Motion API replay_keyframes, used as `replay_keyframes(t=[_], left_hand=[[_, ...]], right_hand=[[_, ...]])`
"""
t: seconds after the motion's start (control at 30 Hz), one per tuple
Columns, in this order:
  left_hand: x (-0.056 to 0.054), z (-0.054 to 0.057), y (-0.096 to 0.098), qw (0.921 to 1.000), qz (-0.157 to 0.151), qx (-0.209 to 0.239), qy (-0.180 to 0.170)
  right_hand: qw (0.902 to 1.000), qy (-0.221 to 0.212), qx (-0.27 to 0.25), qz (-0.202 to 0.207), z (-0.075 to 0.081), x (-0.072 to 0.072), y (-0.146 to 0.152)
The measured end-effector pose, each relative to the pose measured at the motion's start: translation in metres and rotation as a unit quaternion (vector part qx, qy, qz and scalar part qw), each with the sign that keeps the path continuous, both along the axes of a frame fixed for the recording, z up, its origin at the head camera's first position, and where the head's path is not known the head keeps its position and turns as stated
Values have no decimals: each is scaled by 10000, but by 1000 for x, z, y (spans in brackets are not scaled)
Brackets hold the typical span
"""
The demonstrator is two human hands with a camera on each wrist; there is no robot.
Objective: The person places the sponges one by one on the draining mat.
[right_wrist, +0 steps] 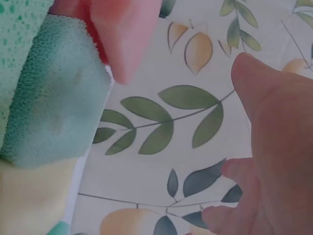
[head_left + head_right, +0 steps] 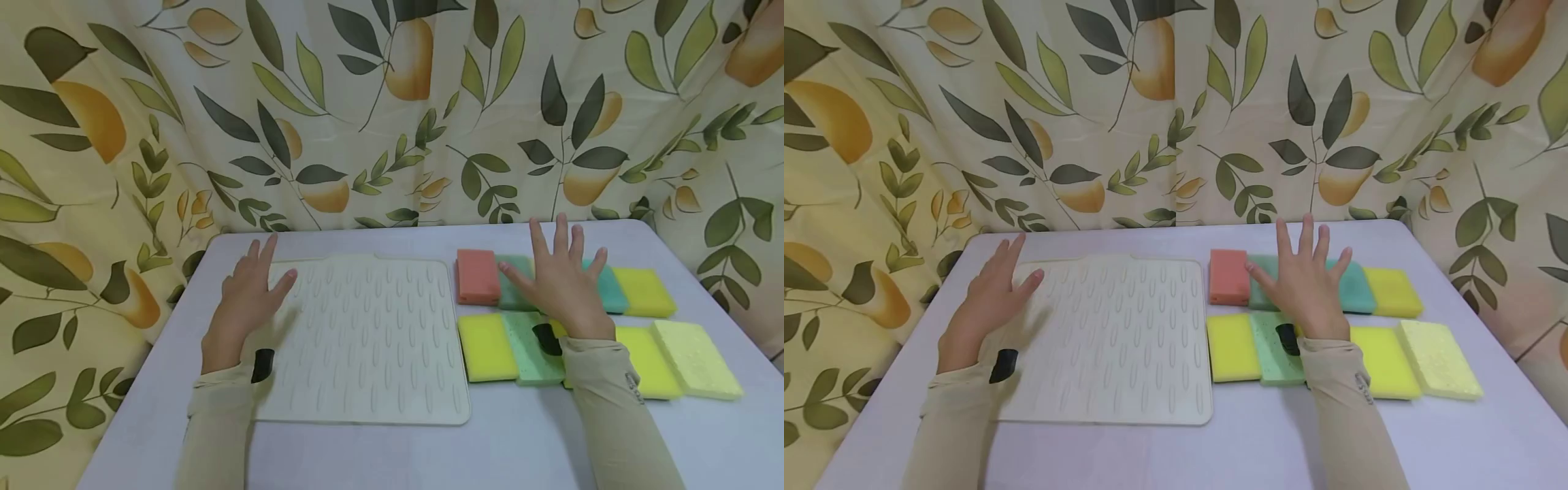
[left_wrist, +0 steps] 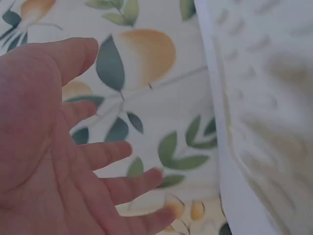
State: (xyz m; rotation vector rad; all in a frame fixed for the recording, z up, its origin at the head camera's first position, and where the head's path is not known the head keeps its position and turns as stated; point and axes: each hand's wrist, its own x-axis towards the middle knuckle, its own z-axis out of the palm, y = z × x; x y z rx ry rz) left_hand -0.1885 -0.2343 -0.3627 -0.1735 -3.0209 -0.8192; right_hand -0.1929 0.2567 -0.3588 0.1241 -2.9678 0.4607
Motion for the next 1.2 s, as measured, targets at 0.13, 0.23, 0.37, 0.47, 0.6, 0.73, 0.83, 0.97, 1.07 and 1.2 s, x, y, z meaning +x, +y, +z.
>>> replay_keyframes(t=[0.13, 0.23, 0.37, 0.47, 0.6, 0.73, 0.83, 0.97, 1.07, 1.2], left_hand=[[7, -4, -29, 9987, -63, 251, -443], [15, -10, -53, 9965, 6, 276, -787], [26, -16, -76, 9911, 59, 94, -1325], [32, -20, -83, 9876, 93, 148, -1563], [32, -26, -87, 9852, 176, 395, -1659], [31, -32, -93, 9845, 196, 437, -1685], [30, -35, -95, 9834, 199, 444, -1748], [31, -35, -96, 9822, 158, 486, -1807], [30, -36, -94, 9826, 94, 459, -1796], [28, -37, -90, 9829, 35, 412, -1796]], right_hand=[[9998, 29, -145, 114, 4, 0, 2], [9990, 60, -336, 271, 7, 1, 2], [9958, 129, -735, 526, 14, 2, 2], [9931, 166, -970, 646, 18, 3, 3], [9901, 120, -1209, 696, 20, 3, 4], [9863, 166, -1465, 746, 23, 3, 5], [9838, 341, -1592, 753, 26, 3, 9], [9807, 470, -1804, 594, 33, 3, 19], [9786, 421, -1990, 316, 36, 6, 30], [9760, 374, -2143, -27, 37, 13, 45]])
